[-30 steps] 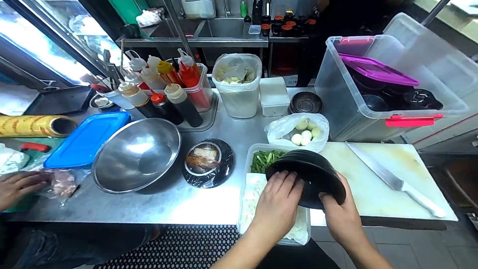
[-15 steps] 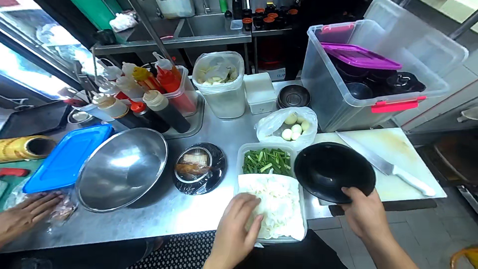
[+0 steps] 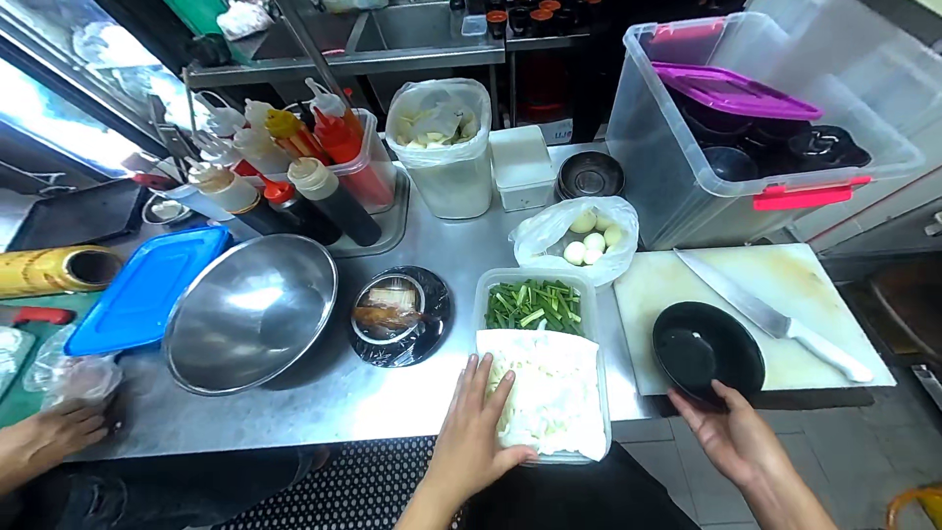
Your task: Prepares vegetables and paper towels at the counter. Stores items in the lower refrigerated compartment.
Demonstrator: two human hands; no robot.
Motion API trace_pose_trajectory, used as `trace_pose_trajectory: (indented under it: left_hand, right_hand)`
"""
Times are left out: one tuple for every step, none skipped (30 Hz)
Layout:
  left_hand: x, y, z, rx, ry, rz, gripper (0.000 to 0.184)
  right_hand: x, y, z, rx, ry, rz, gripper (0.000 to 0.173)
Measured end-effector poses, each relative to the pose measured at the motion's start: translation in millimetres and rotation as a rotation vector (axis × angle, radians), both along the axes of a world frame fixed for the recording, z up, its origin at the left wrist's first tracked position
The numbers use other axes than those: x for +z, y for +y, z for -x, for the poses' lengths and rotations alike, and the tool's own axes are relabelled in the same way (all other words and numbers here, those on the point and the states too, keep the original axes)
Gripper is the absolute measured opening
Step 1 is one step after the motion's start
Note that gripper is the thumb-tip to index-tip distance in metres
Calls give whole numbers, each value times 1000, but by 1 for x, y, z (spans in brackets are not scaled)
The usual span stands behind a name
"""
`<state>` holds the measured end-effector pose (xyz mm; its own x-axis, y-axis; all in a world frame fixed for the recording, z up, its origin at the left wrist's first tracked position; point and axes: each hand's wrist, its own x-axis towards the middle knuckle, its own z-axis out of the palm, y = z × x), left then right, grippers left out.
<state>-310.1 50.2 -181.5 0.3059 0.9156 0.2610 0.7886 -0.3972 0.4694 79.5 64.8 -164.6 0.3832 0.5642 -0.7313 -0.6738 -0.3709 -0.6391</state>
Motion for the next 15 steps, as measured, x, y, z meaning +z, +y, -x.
trace_pose_trajectory:
  left_hand:
    - [-1, 6, -1, -14, 6, 12, 108]
    - [-2, 12, -2, -27, 6, 26, 111]
    - [-2, 17, -2, -36, -2, 44, 114]
    - [-2, 22, -3, -43, -11, 62, 116]
    - [-1, 25, -4, -52, -18, 79, 118]
    - [0, 27, -4, -64, -19, 94, 118]
    - [0, 27, -4, -77, -17, 104, 117]
    - [1, 28, -4, -94, -16, 117, 116]
    - [1, 30, -5, -111, -15, 129, 115]
    - [2, 31, -7, -124, -19, 138, 113]
    - [2, 32, -7, -133, -24, 146, 112]
    - [2, 32, -8, -138, -28, 154, 111]
    - [3, 33, -8, -140, -31, 165, 112]
    - [4, 35, -7, -140, -38, 163, 112]
    - [4, 36, -7, -139, -53, 155, 113]
  right_hand:
    - [6, -12, 8, 94, -40, 37, 47]
    - [14, -26, 17, 216, -106, 53, 49]
    - [20, -38, 27, 331, -219, 23, 46]
    - [26, -47, 37, 445, -374, -78, 42]
    - [28, -49, 46, 555, -549, -246, 38]
    - [27, -43, 54, 668, -736, -443, 38]
    - [25, -29, 63, 777, -909, -597, 41]
    - [26, -10, 75, 878, -1037, -695, 45]
    - [28, 10, 90, 984, -1119, -743, 48]
    - [29, 31, 106, 1101, -1169, -757, 52]
    - [29, 49, 120, 1222, -1204, -750, 55]
    - [27, 63, 133, 1337, -1224, -731, 59]
    - [26, 72, 143, 1437, -1225, -707, 62]
    - [23, 77, 150, 1511, -1205, -698, 64]
    - [20, 79, 154, 1564, -1177, -703, 66]
